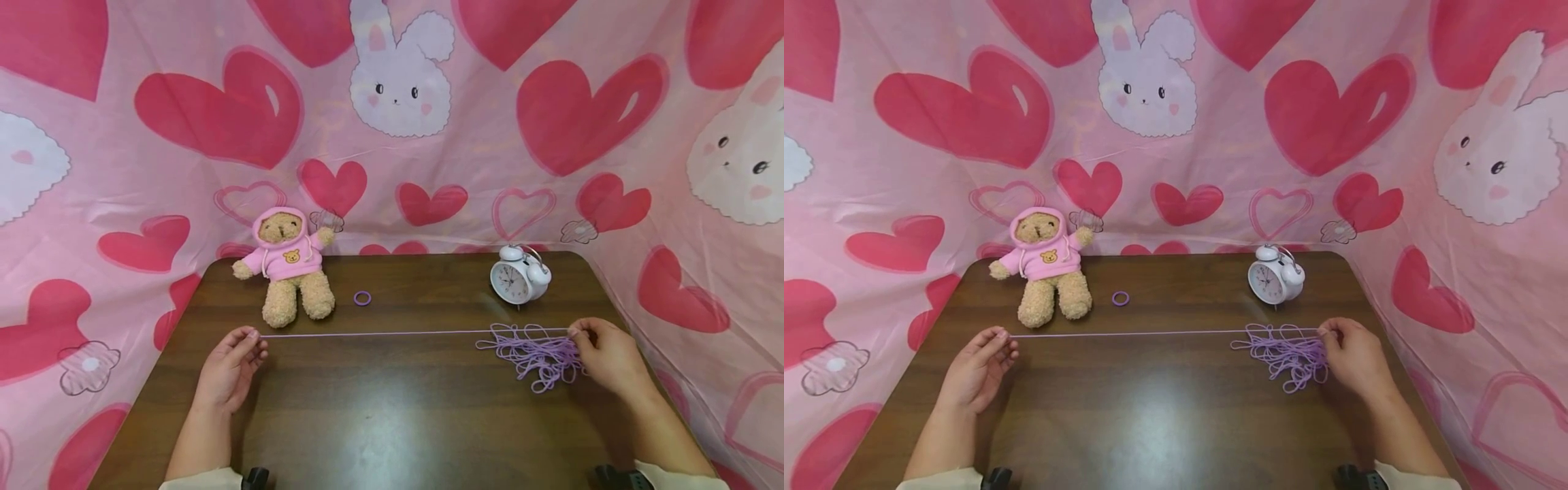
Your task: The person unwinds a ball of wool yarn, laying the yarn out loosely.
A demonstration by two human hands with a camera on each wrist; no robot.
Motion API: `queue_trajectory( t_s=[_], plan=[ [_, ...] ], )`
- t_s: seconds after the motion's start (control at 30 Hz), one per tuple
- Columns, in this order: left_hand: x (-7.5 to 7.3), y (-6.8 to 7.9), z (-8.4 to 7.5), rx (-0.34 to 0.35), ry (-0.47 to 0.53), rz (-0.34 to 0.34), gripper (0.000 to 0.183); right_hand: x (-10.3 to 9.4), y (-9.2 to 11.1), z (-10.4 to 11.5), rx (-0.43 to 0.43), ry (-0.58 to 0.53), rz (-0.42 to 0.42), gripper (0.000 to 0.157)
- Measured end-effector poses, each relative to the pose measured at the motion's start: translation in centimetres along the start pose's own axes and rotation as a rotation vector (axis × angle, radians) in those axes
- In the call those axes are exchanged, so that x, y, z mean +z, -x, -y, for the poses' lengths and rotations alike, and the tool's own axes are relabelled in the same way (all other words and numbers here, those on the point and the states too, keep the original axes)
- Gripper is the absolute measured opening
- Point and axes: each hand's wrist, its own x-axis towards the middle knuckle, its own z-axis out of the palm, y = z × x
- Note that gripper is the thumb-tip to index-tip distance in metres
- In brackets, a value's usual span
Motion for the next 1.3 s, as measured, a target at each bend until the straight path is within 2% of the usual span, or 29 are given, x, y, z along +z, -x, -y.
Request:
queue_trajectory(
  t_s=[0.33, 0.57, 0.87, 1.0, 1.13, 1.3],
  plan=[
    [0.1, 0.1, 0.0, 0.002, 0.015, -0.013, 0.014, -0.3, 0.6, -1.4, 0.055, 0.001, 0.007, 0.021],
    [-0.1, -0.1, 0.4, -0.002, 0.018, -0.038, 0.020, -0.4, 0.9, -2.3, 0.046, 0.016, -0.012, 0.020],
    [-0.1, 0.2, 0.4, -0.019, 0.012, 0.014, 0.019, -0.7, 1.2, -3.2, 0.065, 0.028, -0.008, 0.020],
    [0.0, 0.2, 0.4, -0.032, -0.010, -0.003, 0.016, -0.8, 1.3, -3.5, 0.073, 0.030, -0.007, 0.019],
    [0.2, 0.2, 0.5, -0.037, -0.017, -0.020, 0.017, -0.8, 1.4, -3.9, 0.088, 0.028, 0.011, 0.021],
    [0.6, 0.2, 0.9, -0.036, -0.018, -0.004, 0.022, -0.7, 1.2, -4.6, 0.124, 0.057, 0.072, 0.025]
  ],
)
